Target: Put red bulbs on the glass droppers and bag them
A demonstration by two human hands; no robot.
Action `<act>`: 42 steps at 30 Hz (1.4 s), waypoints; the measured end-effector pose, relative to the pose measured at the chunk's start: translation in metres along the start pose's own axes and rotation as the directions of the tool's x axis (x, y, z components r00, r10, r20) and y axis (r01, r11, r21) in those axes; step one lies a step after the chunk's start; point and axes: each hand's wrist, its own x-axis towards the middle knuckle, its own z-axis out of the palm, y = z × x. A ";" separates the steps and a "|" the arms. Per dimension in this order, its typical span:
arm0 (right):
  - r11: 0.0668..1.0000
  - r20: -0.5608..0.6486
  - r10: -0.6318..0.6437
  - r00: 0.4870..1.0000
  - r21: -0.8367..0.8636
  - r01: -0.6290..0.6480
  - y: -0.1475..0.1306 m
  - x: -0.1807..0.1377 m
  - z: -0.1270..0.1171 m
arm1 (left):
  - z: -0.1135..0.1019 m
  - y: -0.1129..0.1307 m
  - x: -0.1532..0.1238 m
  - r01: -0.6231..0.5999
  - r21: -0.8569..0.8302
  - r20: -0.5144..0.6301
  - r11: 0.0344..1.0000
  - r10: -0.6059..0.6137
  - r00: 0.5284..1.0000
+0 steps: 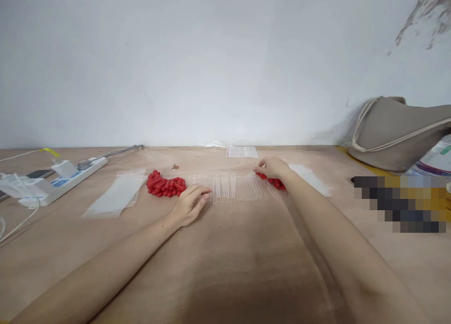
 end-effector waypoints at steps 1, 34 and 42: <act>0.999 -0.026 0.043 0.999 -0.019 -0.044 0.002 0.000 0.002 | 0.000 0.000 0.000 -0.003 0.018 -0.003 1.000 0.004 1.000; 0.968 0.127 0.244 0.962 0.022 -0.248 0.000 -0.074 -0.010 | 0.004 0.003 0.003 -0.055 0.118 0.045 0.991 0.050 0.998; 0.922 0.192 0.300 0.935 0.193 -0.335 0.000 -0.067 0.005 | 0.003 0.003 0.002 -0.041 0.131 0.063 0.990 0.033 0.997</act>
